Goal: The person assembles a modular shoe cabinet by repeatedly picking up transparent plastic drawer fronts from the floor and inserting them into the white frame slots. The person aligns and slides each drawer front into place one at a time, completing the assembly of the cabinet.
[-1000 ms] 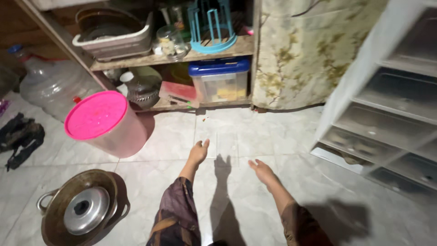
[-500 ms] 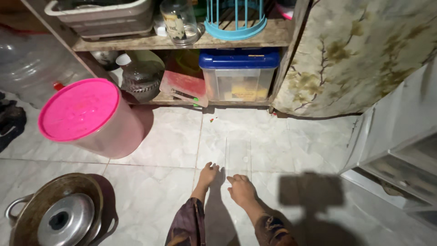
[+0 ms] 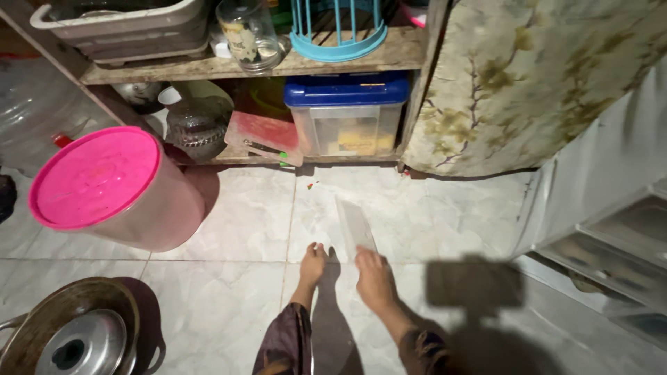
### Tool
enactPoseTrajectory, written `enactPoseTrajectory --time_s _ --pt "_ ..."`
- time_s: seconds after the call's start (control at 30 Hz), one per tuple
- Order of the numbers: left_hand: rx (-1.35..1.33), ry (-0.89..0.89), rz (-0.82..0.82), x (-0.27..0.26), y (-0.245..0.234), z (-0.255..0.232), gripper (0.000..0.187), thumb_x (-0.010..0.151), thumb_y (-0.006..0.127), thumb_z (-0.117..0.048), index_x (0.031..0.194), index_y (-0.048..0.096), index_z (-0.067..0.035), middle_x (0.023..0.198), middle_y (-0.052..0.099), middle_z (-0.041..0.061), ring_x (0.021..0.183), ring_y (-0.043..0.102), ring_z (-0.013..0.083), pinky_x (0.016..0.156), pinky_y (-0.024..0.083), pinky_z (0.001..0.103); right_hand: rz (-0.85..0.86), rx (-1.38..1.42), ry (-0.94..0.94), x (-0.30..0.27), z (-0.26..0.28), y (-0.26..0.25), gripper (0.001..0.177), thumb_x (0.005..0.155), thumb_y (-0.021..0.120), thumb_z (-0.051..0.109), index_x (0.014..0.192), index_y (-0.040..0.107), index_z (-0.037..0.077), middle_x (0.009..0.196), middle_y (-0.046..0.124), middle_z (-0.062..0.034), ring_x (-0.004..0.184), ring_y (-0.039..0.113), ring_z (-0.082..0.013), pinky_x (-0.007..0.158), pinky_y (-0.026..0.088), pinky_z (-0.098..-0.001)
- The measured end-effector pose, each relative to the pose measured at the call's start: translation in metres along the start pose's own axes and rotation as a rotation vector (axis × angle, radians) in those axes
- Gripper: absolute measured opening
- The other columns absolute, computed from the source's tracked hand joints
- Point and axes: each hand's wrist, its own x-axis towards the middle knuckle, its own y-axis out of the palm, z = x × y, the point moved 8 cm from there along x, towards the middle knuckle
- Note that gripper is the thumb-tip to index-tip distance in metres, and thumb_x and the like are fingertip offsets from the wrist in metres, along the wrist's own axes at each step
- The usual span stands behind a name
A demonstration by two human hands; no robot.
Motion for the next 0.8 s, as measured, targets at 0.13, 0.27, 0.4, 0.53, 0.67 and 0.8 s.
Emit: enactPoseTrajectory --time_s 0.13,0.27,0.4,0.53,0.67,0.8 --pt "-0.041 0.062 -0.063 0.006 -0.015 -0.028 0.072 0.098 0.052 -0.056 0.147 0.047 -0.003 0.134 0.064 0.027 0.123 0.063 0.0407 0.104 0.048 0.044 -0.059 0.250 0.424 0.017 -0.054 -0.047 0.013 0.101 0.052 0.014 0.110 0.057 0.007 0.105 0.071 -0.0171 0.091 0.067 -0.0401 0.077 0.053 -0.0479" --pt "-0.173 0.203 -0.096 -0.008 -0.010 -0.084 0.083 0.099 0.062 -0.058 0.151 0.037 0.002 0.142 0.052 0.034 0.131 0.054 0.0451 0.107 0.043 0.046 -0.042 0.870 0.632 0.022 -0.102 -0.096 0.012 0.107 0.043 0.018 0.113 0.048 0.010 0.115 0.072 -0.0192 0.104 0.071 -0.0313 0.088 0.056 -0.0436" --pt "-0.381 0.168 0.160 -0.050 0.034 -0.145 0.069 0.098 0.061 -0.046 0.154 0.041 -0.012 0.136 0.059 0.021 0.116 0.062 0.0314 0.095 0.049 0.042 -0.083 1.196 0.701 -0.002 -0.145 -0.166 0.011 0.108 0.037 0.015 0.117 0.041 0.010 0.124 0.068 -0.0243 0.111 0.069 -0.0349 0.092 0.056 -0.0467" --pt "-0.551 0.244 0.347 -0.114 0.078 -0.216 0.054 0.098 0.059 -0.021 0.151 0.050 -0.016 0.116 0.073 0.011 0.091 0.069 0.0173 0.077 0.054 0.033 -0.238 1.169 0.784 -0.048 -0.193 -0.227 0.015 0.106 0.041 0.012 0.121 0.041 0.010 0.122 0.068 -0.0237 0.108 0.070 -0.0336 0.089 0.057 -0.0436" --pt "-0.618 0.238 0.461 -0.177 0.121 -0.252 0.064 0.095 0.059 -0.001 0.154 0.047 -0.022 0.104 0.071 0.009 0.082 0.066 0.0130 0.070 0.056 0.028 -0.528 0.998 0.793 -0.107 -0.250 -0.269 0.024 0.105 0.050 0.009 0.129 0.052 0.008 0.105 0.069 -0.0170 0.090 0.068 -0.0241 0.075 0.057 -0.0371" --pt "-0.535 0.224 0.528 -0.225 0.170 -0.260 0.071 0.093 0.059 0.002 0.157 0.045 -0.026 0.103 0.067 0.007 0.081 0.065 0.0134 0.068 0.057 0.028 -0.699 0.906 0.781 -0.166 -0.303 -0.277 0.034 0.098 0.062 0.006 0.132 0.060 0.005 0.094 0.069 -0.0049 0.078 0.063 -0.0106 0.067 0.056 -0.0283"
